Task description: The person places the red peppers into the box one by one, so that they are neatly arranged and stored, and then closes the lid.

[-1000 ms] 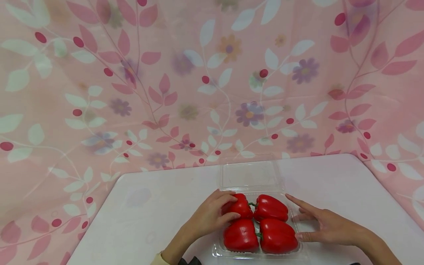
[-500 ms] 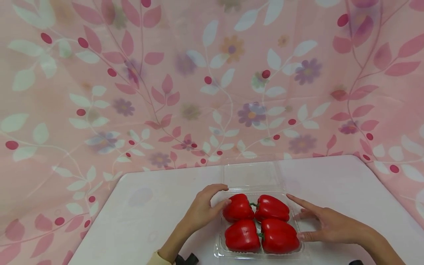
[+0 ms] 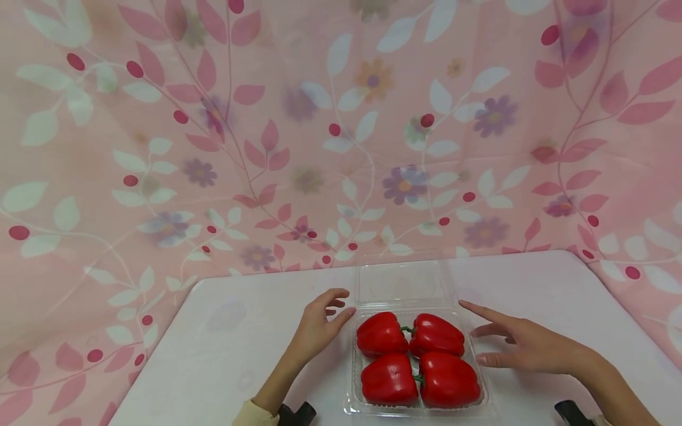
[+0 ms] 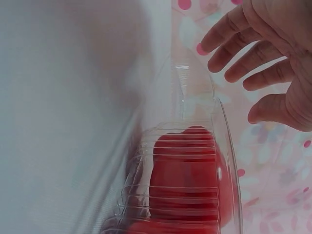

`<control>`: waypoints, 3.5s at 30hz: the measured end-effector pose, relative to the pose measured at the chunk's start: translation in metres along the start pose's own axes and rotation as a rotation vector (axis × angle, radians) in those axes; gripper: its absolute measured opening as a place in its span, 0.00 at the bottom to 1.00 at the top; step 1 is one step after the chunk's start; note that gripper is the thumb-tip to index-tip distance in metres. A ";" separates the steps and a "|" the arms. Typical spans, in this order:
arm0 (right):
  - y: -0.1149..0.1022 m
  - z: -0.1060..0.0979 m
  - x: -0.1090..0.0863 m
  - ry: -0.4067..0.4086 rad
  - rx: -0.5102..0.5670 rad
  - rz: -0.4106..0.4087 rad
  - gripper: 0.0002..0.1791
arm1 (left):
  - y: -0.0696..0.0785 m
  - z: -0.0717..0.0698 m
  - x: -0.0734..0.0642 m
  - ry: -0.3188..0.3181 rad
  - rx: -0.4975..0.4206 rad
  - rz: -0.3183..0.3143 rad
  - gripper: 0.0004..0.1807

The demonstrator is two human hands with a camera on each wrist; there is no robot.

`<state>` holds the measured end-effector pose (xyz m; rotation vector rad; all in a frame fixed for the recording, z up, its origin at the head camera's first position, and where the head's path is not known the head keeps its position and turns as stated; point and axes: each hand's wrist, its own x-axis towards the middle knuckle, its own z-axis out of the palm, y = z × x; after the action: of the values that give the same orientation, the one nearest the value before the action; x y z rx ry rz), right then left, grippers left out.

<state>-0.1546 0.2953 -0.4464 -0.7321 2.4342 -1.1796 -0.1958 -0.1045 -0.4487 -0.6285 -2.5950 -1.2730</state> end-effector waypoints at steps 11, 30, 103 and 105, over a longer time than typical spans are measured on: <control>0.006 -0.012 0.018 0.050 -0.004 -0.018 0.47 | -0.012 0.002 0.009 -0.035 -0.078 -0.121 0.23; 0.007 -0.032 0.058 0.181 0.058 0.023 0.43 | -0.023 0.007 0.030 -0.093 -0.505 -0.411 0.29; 0.014 -0.028 0.071 0.412 0.203 0.005 0.20 | -0.034 -0.003 0.039 -0.108 -0.670 -0.177 0.17; 0.012 -0.027 0.068 0.416 0.180 -0.011 0.18 | -0.034 -0.004 0.039 -0.122 -0.646 -0.137 0.16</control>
<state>-0.2272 0.2785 -0.4451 -0.4846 2.5957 -1.6700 -0.2456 -0.1146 -0.4575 -0.6404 -2.3183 -2.2074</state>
